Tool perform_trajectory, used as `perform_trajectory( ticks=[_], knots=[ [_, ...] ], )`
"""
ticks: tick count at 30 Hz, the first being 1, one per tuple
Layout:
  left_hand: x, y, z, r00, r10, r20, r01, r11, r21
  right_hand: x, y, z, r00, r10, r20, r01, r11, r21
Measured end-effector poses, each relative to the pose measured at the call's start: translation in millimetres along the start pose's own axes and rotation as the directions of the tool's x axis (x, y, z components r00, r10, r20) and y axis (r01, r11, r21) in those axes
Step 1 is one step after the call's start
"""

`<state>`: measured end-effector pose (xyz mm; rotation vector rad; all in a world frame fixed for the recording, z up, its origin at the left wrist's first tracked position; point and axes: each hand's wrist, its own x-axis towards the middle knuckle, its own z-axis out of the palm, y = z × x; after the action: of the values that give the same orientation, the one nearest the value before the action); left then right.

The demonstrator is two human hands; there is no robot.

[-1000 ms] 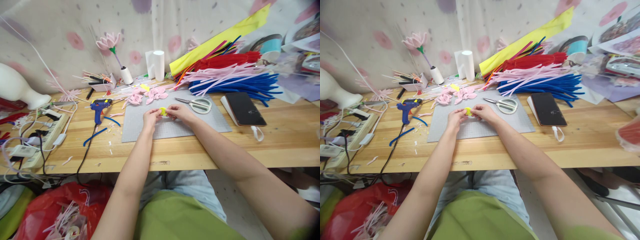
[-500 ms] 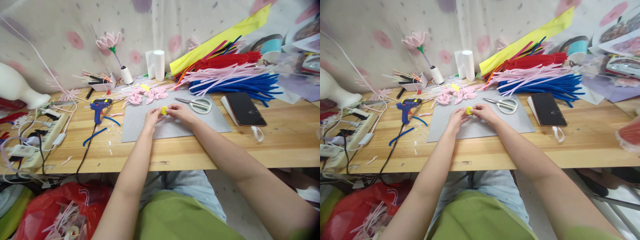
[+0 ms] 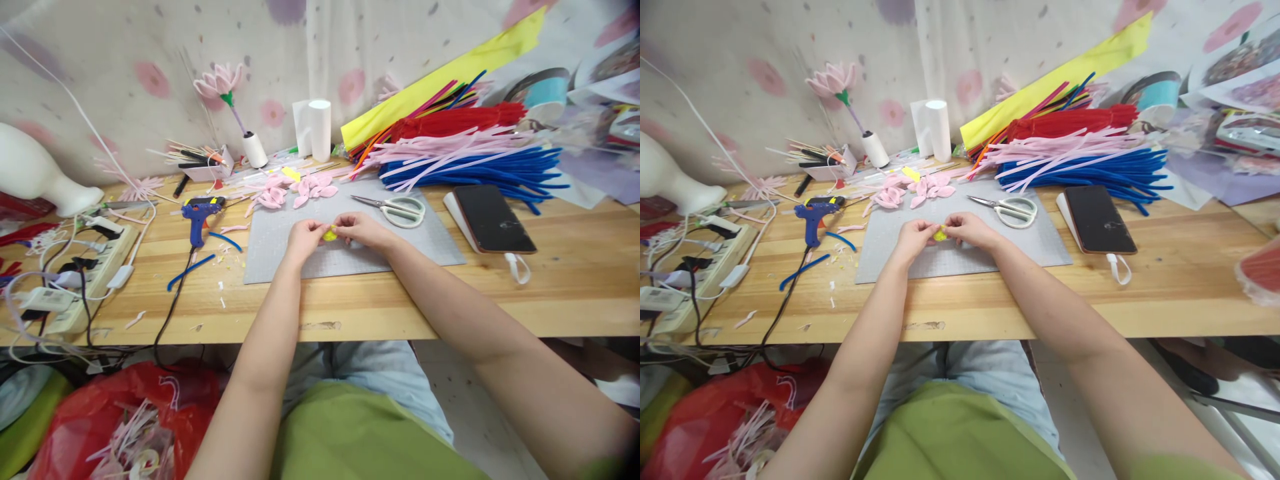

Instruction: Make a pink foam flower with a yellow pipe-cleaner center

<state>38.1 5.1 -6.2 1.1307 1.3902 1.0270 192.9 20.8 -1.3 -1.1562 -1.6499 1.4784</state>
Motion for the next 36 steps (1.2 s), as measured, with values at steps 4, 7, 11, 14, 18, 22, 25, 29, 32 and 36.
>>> perform_trajectory(
  ticks=[4,7,11,14,18,22,25,29,32,36],
  knots=[
    [-4.6,5.6,6.0,0.997,-0.065,-0.042,0.055,0.978,-0.199,2.5,2.6,-0.6,0.999,-0.03,-0.045,0.033,0.998,0.049],
    [-5.3,7.9,8.1,0.992,-0.112,-0.052,0.094,0.959,-0.266,2.3,2.1,0.6,0.998,-0.039,-0.041,0.043,0.994,0.099],
    [-0.6,2.8,14.0,0.982,-0.09,-0.163,0.038,0.953,-0.3,2.1,0.3,6.2,0.999,-0.019,-0.046,0.027,0.984,0.174],
    [1.7,-1.9,19.7,0.97,-0.061,-0.237,-0.02,0.946,-0.324,4.1,-0.6,11.3,0.993,0.03,-0.114,-0.003,0.974,0.228],
    [0.4,-0.4,21.0,0.965,-0.055,-0.257,-0.034,0.943,-0.332,7.7,-0.8,13.6,0.984,0.058,-0.17,-0.011,0.964,0.266],
    [-0.8,11.1,11.5,0.989,-0.123,-0.076,0.099,0.96,-0.261,8.5,0.8,7.7,0.981,0.08,-0.177,-0.034,0.969,0.246],
    [0.4,21.9,-1.4,0.987,-0.118,0.112,0.134,0.981,-0.143,8.3,1.6,4.5,0.982,0.094,-0.161,-0.053,0.969,0.243],
    [6.0,27.6,-19.8,0.984,-0.052,0.17,0.05,0.999,0.016,9.5,0.6,11.0,0.989,0.094,-0.113,-0.067,0.973,0.223],
    [11.1,21.2,-28.4,0.986,-0.037,0.161,0.03,0.998,0.05,11.4,-0.3,19.8,0.99,0.077,-0.116,-0.056,0.982,0.178],
    [12.8,5.6,-30.3,0.998,-0.006,0.069,0.007,1.0,-0.015,14.7,-0.9,25.9,0.99,0.029,-0.14,-0.013,0.993,0.114]
  ],
)
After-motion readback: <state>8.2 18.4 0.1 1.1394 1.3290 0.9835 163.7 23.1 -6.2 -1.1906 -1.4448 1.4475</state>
